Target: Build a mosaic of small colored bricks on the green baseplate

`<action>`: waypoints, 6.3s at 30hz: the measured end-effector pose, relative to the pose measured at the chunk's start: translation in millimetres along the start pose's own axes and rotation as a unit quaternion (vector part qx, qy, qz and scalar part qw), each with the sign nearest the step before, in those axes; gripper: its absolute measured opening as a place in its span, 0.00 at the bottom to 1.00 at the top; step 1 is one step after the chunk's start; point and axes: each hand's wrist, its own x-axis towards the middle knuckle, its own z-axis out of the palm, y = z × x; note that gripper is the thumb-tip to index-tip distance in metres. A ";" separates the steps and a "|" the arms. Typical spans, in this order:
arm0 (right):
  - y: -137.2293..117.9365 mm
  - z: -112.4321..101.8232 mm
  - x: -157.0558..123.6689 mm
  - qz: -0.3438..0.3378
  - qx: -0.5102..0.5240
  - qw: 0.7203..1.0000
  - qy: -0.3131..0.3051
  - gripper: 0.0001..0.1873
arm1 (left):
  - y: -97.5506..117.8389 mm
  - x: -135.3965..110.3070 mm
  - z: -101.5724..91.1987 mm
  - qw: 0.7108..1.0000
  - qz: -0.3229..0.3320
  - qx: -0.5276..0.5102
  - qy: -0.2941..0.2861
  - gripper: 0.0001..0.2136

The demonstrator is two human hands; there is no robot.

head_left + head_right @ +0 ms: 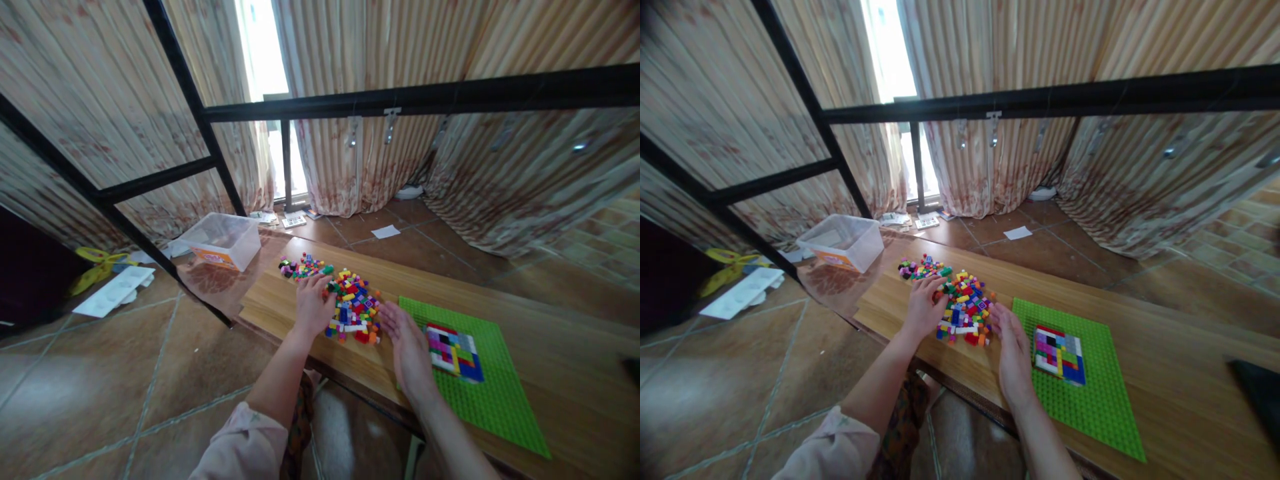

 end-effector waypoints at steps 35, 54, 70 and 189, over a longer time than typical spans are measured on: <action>-16.9 4.4 -3.2 -0.154 -0.171 0.971 -0.060 0.18 | 77.0 -18.2 20.6 0.641 -0.318 -0.690 -0.111 0.18; -23.8 -7.0 3.1 -0.190 -0.240 0.951 -0.033 0.14 | 66.7 -20.8 17.8 0.731 -0.258 -0.607 -0.176 0.18; -26.8 -3.4 7.9 -0.079 -0.046 0.995 0.031 0.12 | 70.3 -24.6 21.5 0.729 -0.234 -0.618 -0.176 0.16; -33.6 3.1 -0.5 0.111 0.049 0.992 -0.020 0.19 | 45.3 -15.6 16.5 0.982 0.055 -0.168 -0.073 0.11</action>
